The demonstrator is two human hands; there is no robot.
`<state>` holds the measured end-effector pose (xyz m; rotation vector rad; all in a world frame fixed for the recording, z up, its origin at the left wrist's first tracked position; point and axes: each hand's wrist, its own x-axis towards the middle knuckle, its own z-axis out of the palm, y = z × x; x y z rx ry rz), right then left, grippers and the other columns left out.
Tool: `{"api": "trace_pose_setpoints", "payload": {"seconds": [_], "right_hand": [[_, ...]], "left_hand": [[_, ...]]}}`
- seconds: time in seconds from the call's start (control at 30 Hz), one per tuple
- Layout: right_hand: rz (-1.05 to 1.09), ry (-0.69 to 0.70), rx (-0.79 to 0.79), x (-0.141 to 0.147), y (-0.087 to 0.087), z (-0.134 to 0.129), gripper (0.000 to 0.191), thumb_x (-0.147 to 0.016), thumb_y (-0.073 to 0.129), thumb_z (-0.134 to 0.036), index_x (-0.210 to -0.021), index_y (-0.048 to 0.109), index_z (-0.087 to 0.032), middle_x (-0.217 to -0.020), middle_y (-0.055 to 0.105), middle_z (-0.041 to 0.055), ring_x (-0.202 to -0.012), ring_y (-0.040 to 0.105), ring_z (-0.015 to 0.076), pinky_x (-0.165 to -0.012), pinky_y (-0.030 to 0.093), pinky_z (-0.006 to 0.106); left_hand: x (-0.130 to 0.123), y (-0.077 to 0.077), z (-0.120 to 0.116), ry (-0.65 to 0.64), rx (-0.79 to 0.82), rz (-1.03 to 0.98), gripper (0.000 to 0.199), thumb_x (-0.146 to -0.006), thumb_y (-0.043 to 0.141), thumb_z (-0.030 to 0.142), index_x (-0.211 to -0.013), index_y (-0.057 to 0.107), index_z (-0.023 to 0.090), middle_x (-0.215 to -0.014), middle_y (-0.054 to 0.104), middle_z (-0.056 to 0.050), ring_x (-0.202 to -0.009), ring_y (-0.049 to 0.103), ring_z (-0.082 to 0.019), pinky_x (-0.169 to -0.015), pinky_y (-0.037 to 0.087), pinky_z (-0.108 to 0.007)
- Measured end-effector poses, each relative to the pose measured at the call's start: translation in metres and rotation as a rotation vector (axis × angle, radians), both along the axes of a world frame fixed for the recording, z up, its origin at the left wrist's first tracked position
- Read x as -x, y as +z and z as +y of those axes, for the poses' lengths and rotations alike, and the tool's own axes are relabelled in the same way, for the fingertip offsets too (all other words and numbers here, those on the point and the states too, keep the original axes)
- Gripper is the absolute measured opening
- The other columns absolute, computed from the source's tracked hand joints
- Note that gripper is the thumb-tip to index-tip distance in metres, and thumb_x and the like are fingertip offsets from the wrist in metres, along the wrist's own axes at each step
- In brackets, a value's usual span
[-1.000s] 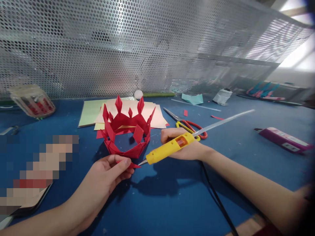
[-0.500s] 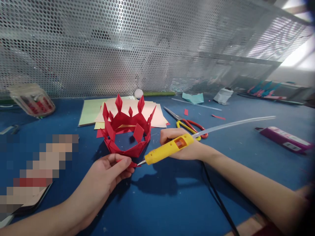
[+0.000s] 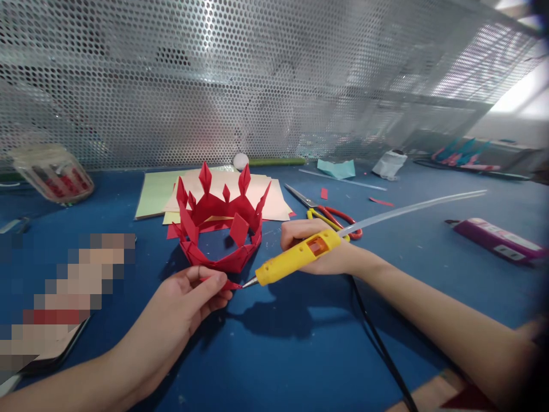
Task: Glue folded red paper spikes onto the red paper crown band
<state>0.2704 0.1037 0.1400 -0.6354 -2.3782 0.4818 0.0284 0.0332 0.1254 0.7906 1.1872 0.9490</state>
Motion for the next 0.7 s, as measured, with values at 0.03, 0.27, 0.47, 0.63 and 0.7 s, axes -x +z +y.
{"api": "trace_pose_setpoints", "payload": {"seconds": [0.03,0.27,0.47,0.63,0.7], "right_hand": [[0.008,0.006,-0.005,-0.0002,-0.0003,0.0005,0.014,-0.076,0.061,-0.016,-0.065,0.051,-0.016,-0.063,0.053,-0.0022,-0.055,0.047,0.0056,-0.052,0.038,0.018],[-0.001,0.009,-0.003,0.0003,-0.0015,0.0011,0.014,-0.076,0.061,-0.016,-0.066,0.052,-0.016,-0.064,0.055,-0.0015,-0.055,0.048,0.0062,-0.053,0.039,0.018],[0.008,0.01,-0.003,-0.0001,-0.0005,0.0005,0.011,-0.075,0.063,-0.016,-0.068,0.055,-0.016,-0.064,0.057,-0.0013,-0.057,0.051,0.0071,-0.054,0.041,0.019],[0.019,-0.002,0.018,-0.001,0.0007,-0.0005,0.011,-0.074,0.064,-0.016,-0.067,0.055,-0.016,-0.065,0.059,-0.0002,-0.057,0.052,0.0081,-0.054,0.042,0.02],[0.018,0.014,0.026,-0.0002,0.0003,-0.0007,0.011,-0.074,0.064,-0.016,-0.067,0.055,-0.016,-0.066,0.059,0.0,-0.057,0.052,0.0083,-0.054,0.042,0.02]], "left_hand": [[-0.0001,-0.0004,0.0002,-0.003,-0.002,-0.001,0.023,-0.068,0.076,0.04,-0.069,0.068,0.018,-0.072,0.065,0.002,-0.069,0.058,-0.008,-0.066,0.049,-0.015],[0.0001,-0.0022,0.0006,-0.01,-0.013,-0.003,0.022,-0.07,0.075,0.039,-0.069,0.068,0.019,-0.071,0.065,0.002,-0.069,0.058,-0.007,-0.065,0.048,-0.014],[-0.0001,-0.001,0.0016,-0.007,-0.012,-0.006,0.022,-0.069,0.076,0.039,-0.069,0.068,0.018,-0.07,0.065,0.001,-0.067,0.057,-0.007,-0.064,0.047,-0.014],[-0.0003,0.0001,0.0007,-0.008,-0.007,-0.004,0.023,-0.067,0.077,0.039,-0.07,0.068,0.018,-0.069,0.064,0.002,-0.066,0.056,-0.007,-0.065,0.046,-0.016],[-0.0004,0.001,0.0002,-0.015,-0.009,0.001,0.022,-0.069,0.076,0.038,-0.07,0.068,0.018,-0.07,0.064,0.002,-0.066,0.056,-0.008,-0.065,0.046,-0.016]]}}
